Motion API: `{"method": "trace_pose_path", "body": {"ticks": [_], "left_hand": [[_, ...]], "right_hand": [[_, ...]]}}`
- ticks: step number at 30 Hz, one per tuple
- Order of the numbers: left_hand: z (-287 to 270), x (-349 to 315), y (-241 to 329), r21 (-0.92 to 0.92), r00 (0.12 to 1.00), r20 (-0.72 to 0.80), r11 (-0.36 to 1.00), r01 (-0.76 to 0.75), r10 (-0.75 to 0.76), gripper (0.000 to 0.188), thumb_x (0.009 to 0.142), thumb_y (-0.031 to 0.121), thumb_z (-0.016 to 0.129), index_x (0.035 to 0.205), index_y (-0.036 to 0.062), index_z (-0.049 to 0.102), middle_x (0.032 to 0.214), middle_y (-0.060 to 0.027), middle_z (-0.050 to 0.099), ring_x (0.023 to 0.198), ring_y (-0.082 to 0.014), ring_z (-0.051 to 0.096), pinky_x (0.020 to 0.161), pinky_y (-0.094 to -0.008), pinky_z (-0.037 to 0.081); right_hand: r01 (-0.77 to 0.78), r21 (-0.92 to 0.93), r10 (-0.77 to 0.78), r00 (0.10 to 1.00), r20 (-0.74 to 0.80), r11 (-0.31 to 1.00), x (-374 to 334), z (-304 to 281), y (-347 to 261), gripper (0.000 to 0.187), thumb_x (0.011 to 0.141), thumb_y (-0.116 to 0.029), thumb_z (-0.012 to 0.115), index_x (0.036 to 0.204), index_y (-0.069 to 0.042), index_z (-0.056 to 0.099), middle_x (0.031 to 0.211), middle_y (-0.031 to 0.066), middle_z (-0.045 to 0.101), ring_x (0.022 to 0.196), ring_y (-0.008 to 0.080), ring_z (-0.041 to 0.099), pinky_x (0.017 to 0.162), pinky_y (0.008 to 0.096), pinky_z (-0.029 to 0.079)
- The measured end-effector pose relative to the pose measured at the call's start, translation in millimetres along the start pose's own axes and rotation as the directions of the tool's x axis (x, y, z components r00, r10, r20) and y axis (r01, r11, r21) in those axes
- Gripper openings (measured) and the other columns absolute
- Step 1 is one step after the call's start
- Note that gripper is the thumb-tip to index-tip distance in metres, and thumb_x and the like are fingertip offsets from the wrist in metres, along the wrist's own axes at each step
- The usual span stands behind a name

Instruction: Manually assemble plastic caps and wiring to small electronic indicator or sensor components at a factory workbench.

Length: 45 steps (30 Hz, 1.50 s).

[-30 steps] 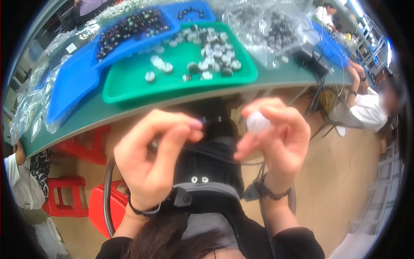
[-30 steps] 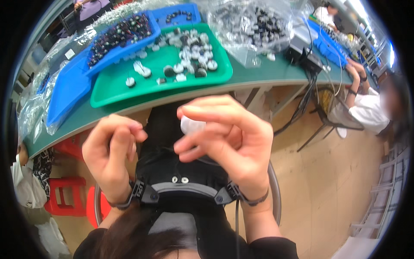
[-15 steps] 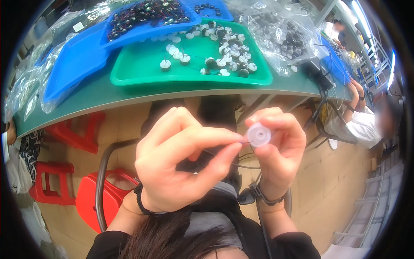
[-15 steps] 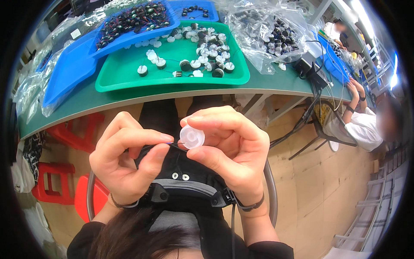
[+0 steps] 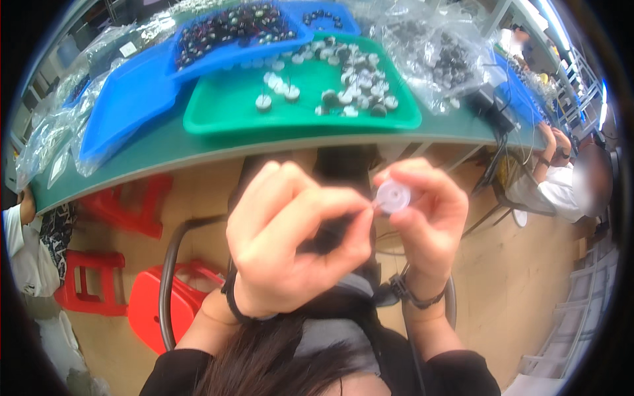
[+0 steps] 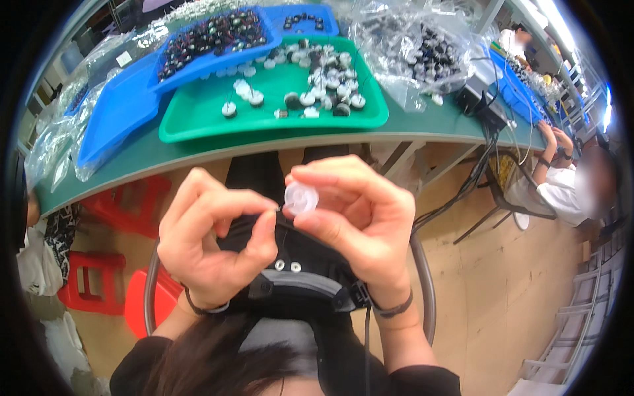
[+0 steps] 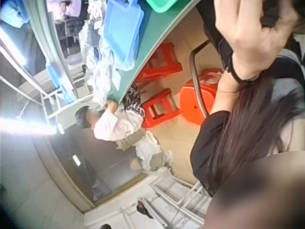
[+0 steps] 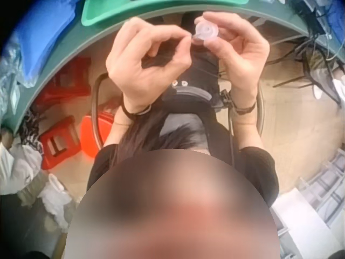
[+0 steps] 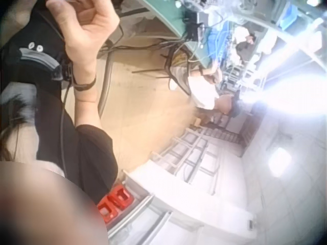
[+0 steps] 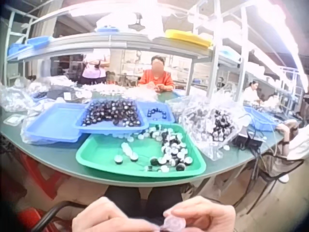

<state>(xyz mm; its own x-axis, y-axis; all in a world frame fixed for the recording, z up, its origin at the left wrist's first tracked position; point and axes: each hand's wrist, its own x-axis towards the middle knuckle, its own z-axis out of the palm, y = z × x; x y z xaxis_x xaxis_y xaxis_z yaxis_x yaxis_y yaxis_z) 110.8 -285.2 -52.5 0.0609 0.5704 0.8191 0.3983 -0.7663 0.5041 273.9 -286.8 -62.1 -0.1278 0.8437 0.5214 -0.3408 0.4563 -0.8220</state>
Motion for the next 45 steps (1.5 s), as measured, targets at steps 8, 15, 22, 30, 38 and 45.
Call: {"method": "trace_pose_path", "body": {"ticks": [8,15,22,30,38,45], "left_hand": [[-3.8,-4.2,2.8,0.009,0.999,0.014,0.999,0.032,-0.032,0.018,0.057,0.0,0.072,0.071,0.0068,0.064,0.057,-0.0006,0.044,0.049,-0.0141,0.039,0.043,-0.0244,0.03],[-7.9,-7.8,0.5,-0.006,0.998,0.059,1.0,0.024,-0.024,0.018,0.059,0.002,0.072,0.075,0.0066,0.066,0.057,0.0007,0.046,0.049,-0.0107,0.038,0.043,-0.0228,0.027],[-6.2,-10.0,-2.3,-0.052,0.998,0.065,0.999,0.014,-0.01,0.018,0.06,0.003,0.073,0.076,0.0061,0.067,0.059,0.0021,0.049,0.051,-0.0071,0.037,0.043,-0.0205,0.025],[-7.2,-10.0,-1.4,-0.06,0.997,0.068,0.997,0.043,-0.039,0.018,0.059,0.003,0.073,0.075,0.0056,0.066,0.061,0.0016,0.046,0.051,-0.0065,0.036,0.044,-0.02,0.024],[-7.9,-9.1,1.2,-0.034,0.994,0.096,0.998,0.06,-0.057,0.017,0.059,0.003,0.073,0.075,0.0055,0.066,0.061,0.0016,0.046,0.052,-0.0064,0.036,0.045,-0.0199,0.024],[-7.6,-9.8,0.9,-0.036,0.996,0.074,0.998,0.048,-0.045,0.017,0.059,0.002,0.073,0.074,0.0054,0.066,0.061,0.0015,0.047,0.051,-0.0066,0.036,0.044,-0.02,0.024]], "right_hand": [[0.014,0.02,-0.015,1.0,0.012,1.0,-5.0,2.3,6.9,0.032,0.071,0.013,0.062,0.102,0.008,0.059,0.102,0.0173,0.056,0.094,0.0244,0.059,0.078,0.0345,0.055],[0.011,0.092,-0.012,1.0,0.005,0.996,-7.6,3.9,6.4,0.032,0.07,0.013,0.063,0.101,0.008,0.059,0.102,0.0178,0.056,0.095,0.0252,0.059,0.077,0.0351,0.055],[0.028,0.092,-0.027,1.0,-0.007,0.995,-7.9,4.3,7.9,0.031,0.07,0.012,0.064,0.101,0.008,0.06,0.101,0.0181,0.057,0.091,0.0244,0.061,0.077,0.0346,0.055],[0.008,0.092,-0.008,1.0,-0.001,0.996,-9.1,4.8,6.4,0.031,0.07,0.012,0.064,0.1,0.008,0.06,0.101,0.0182,0.057,0.091,0.0244,0.061,0.077,0.034,0.055],[0.021,0.088,-0.021,1.0,-0.002,0.996,-9.0,4.2,7.1,0.032,0.069,0.012,0.064,0.1,0.008,0.06,0.101,0.0183,0.057,0.09,0.0243,0.061,0.077,0.0338,0.055],[0.016,0.074,-0.016,1.0,0.0,0.997,-9.2,4.6,6.7,0.031,0.069,0.012,0.064,0.1,0.008,0.06,0.101,0.0183,0.057,0.091,0.0247,0.061,0.077,0.034,0.055]]}}
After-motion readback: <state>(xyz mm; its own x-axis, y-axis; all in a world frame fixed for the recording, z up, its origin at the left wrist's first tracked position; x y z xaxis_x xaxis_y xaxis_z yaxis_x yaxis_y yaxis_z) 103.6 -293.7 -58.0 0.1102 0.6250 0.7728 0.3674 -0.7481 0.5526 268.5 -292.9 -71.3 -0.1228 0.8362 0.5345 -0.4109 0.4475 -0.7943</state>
